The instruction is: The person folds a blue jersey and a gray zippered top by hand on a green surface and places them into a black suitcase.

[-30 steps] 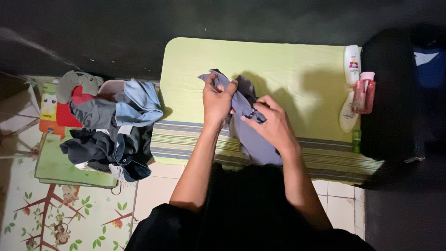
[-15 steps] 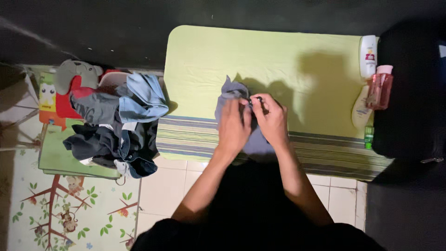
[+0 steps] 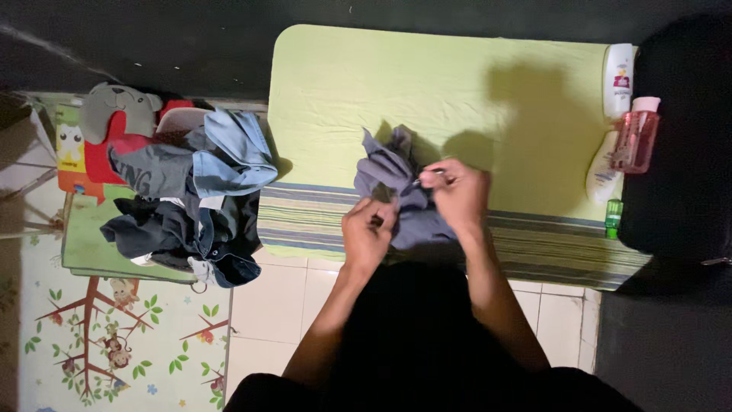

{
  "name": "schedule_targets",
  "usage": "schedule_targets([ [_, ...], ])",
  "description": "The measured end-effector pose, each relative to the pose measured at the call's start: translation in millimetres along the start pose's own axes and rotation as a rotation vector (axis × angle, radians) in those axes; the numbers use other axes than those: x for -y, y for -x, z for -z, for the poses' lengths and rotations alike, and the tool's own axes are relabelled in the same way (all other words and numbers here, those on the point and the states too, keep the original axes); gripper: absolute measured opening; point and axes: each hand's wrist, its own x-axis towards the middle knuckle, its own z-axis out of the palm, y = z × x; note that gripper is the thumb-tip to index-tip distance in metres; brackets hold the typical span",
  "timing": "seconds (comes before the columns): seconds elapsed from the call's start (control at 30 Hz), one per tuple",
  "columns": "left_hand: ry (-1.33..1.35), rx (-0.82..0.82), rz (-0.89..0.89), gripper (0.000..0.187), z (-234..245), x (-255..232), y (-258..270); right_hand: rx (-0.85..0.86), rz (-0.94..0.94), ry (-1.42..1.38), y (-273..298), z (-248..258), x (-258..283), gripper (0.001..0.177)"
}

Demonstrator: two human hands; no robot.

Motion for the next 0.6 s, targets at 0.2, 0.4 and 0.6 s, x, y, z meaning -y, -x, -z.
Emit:
schedule_targets([
  [0.2,-0.077,0.054,0.040,0.010,22,20,31,-0.093,-0.007,0.016,-11,28,-2,0.007],
  [0.4,-0.343,0.067,-0.127,0.050,11,-8,4,0.133,0.140,0.030,-5,26,28,0.015],
  [0.6,-0.366,-0.317,-0.439,0.074,-5,-60,-32,0.284,0.209,-0.047,1,35,40,0.015],
])
